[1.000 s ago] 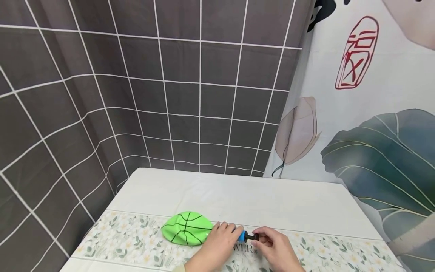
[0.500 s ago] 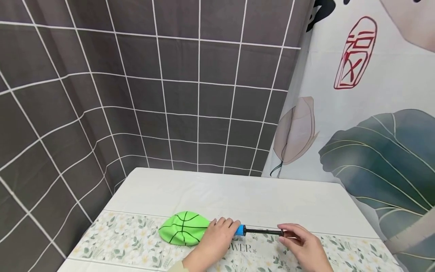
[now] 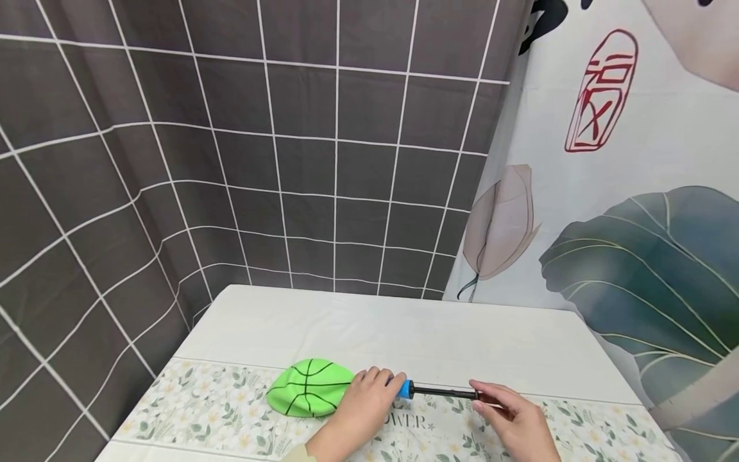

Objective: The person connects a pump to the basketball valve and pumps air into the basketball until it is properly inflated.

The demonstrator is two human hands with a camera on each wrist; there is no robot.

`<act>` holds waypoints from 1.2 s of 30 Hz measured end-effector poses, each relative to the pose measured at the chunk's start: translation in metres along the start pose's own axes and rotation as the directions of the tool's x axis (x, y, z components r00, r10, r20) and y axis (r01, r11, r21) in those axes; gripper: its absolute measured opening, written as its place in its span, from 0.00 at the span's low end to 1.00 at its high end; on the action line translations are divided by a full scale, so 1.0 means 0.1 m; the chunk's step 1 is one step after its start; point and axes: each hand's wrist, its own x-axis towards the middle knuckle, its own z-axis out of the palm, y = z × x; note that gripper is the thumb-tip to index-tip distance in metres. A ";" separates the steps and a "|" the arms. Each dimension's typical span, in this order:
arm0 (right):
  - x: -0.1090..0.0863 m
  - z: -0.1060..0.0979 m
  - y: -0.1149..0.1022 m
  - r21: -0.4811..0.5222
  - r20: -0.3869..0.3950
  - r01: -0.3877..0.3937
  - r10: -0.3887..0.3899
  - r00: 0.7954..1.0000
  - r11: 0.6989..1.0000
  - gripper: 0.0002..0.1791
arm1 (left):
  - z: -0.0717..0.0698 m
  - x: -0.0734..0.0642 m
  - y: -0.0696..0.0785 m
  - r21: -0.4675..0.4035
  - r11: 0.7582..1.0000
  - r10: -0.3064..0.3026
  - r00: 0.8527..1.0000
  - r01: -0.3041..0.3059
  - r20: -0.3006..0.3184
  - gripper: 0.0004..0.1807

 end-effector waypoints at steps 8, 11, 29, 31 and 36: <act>-0.04 0.35 -0.08 -0.034 -0.030 0.080 -0.081 0.996 0.996 0.17 | 0.01 -0.02 0.02 0.007 1.000 0.002 1.000 -0.002 0.005 0.25; -0.04 0.50 -0.10 -0.040 -0.025 0.100 -0.101 0.995 0.994 0.17 | 0.00 -0.02 0.04 0.001 1.000 0.005 1.000 -0.005 0.003 0.25; 0.02 0.53 -0.19 0.034 0.015 0.093 -0.094 0.995 0.995 0.15 | -0.01 -0.05 0.00 -0.016 1.000 0.005 0.999 -0.005 -0.044 0.28; 0.02 0.44 -0.19 0.026 -0.018 0.078 -0.078 0.997 0.997 0.15 | -0.01 -0.03 -0.01 -0.014 1.000 -0.004 1.000 0.003 -0.031 0.27; 0.01 0.13 -0.16 0.013 -0.021 -0.011 0.011 1.000 1.000 0.16 | -0.05 0.00 -0.03 -0.034 0.999 -0.007 1.000 0.008 0.018 0.28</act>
